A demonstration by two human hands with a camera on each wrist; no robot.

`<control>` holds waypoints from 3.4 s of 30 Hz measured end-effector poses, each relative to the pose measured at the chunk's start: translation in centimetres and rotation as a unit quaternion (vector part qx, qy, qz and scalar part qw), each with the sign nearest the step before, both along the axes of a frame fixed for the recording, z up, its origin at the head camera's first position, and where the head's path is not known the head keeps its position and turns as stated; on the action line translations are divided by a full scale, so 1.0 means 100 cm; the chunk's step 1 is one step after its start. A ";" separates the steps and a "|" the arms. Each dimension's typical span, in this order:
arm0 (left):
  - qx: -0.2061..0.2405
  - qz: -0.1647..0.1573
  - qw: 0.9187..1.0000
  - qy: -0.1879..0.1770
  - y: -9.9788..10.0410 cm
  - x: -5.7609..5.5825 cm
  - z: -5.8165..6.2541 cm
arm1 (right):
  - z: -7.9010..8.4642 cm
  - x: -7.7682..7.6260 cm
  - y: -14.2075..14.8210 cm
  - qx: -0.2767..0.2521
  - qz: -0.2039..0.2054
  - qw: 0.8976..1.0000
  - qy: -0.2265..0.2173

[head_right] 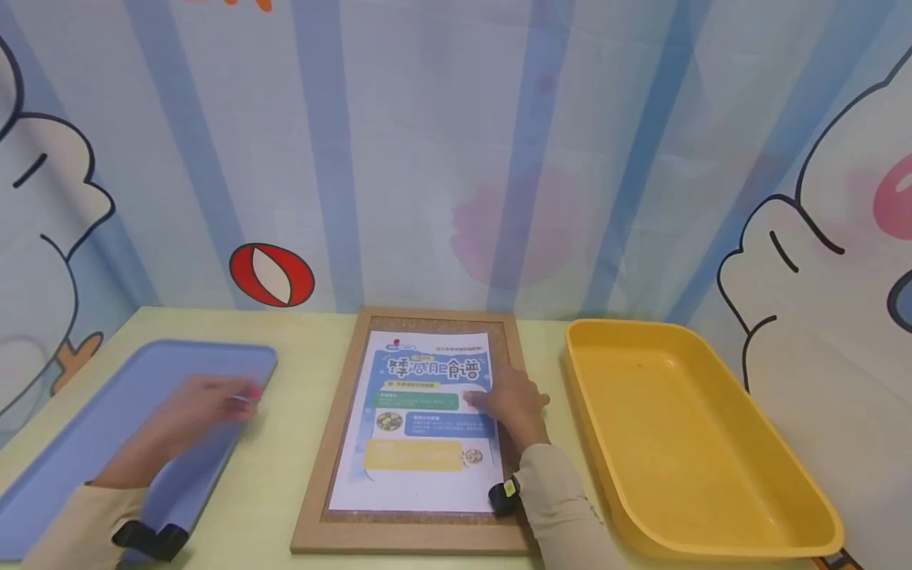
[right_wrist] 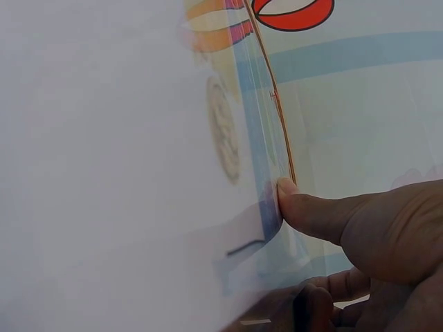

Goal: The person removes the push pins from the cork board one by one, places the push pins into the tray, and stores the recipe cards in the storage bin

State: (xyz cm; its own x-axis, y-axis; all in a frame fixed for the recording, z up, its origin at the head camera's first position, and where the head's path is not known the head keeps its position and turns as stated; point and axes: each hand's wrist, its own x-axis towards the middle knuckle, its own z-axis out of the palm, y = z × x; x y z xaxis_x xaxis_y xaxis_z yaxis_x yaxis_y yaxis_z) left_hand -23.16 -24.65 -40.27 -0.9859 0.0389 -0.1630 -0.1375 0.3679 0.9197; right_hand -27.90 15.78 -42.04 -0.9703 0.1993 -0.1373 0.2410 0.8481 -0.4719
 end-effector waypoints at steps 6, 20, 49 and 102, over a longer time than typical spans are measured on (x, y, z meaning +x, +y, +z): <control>-0.058 0.012 0.998 -0.003 -0.029 -0.003 -0.002 | 0.000 0.000 0.000 -0.002 -0.007 1.000 -0.002; -0.093 0.036 0.995 -0.022 -0.060 -0.005 -0.010 | -0.005 -0.005 0.002 0.003 -0.003 1.000 -0.010; -0.243 0.020 0.970 -0.011 -0.066 -0.002 -0.016 | 0.001 -0.004 0.000 0.002 -0.006 1.000 -0.015; -0.100 -0.061 0.989 0.092 0.029 -0.037 0.025 | -0.001 -0.002 -0.001 -0.009 -0.009 1.000 -0.005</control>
